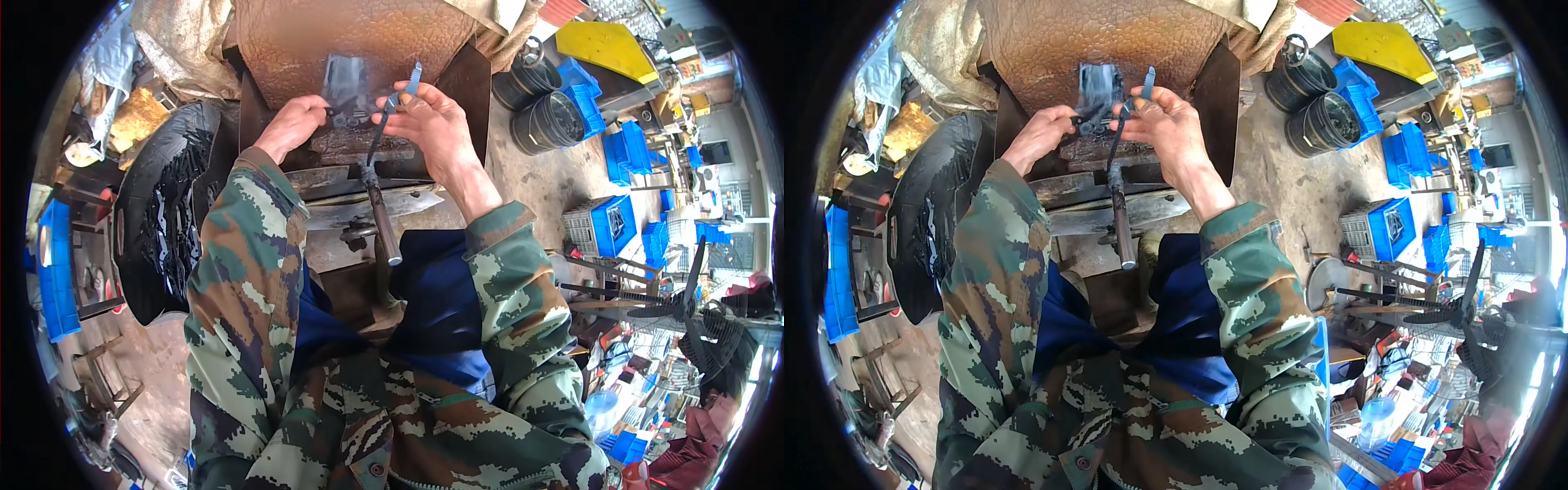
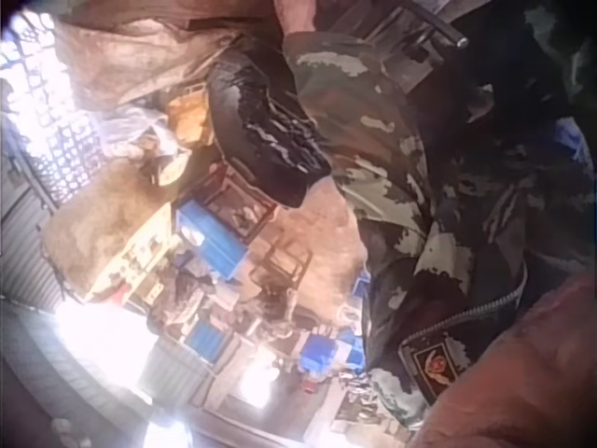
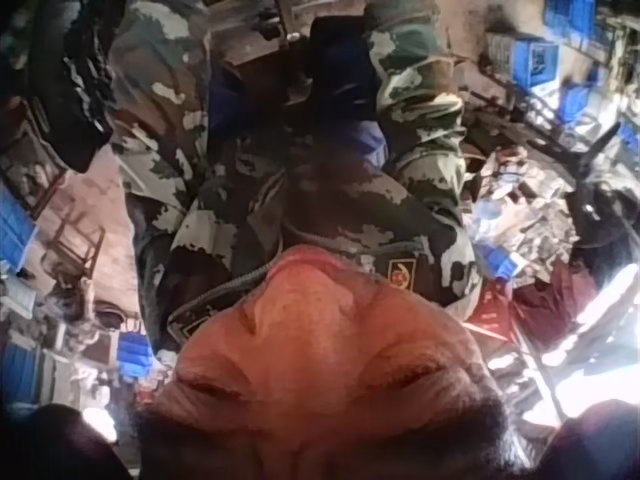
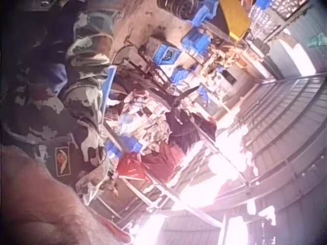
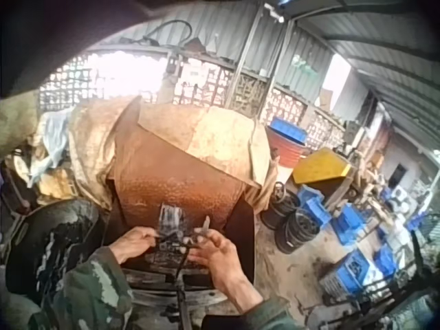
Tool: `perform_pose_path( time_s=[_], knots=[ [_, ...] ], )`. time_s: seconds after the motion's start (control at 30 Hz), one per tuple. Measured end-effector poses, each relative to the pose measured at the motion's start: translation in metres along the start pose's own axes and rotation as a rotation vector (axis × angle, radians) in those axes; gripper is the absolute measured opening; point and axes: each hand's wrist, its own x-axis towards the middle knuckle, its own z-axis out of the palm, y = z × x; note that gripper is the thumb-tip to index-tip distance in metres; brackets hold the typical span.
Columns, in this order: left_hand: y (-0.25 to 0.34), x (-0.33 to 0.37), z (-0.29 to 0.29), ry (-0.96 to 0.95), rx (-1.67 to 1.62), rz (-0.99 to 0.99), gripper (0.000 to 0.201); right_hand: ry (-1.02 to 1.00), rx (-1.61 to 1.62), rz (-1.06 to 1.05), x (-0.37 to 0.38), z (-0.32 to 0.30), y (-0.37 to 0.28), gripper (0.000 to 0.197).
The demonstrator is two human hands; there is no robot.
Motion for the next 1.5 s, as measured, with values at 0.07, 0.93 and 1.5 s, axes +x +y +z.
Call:
perform_pose_path(
  time_s=[0.07, 0.93, 1.5],
  knots=[
    [0.003, -0.002, -0.001, -0.046, -0.003, 0.037, 0.021, -0.005, 0.000, -0.001, -0.001, -0.003, -0.001, 0.023],
    [0.036, -0.024, 0.007, 0.156, 0.516, 0.266, 0.023, -0.043, -0.103, 0.097, -0.010, -0.024, 0.003, 0.026],
    [0.015, -0.026, -0.017, 0.299, 0.376, -0.116, 0.043, -0.565, -1.249, -0.542, -0.086, -0.021, 0.037, 0.045]
  ],
)
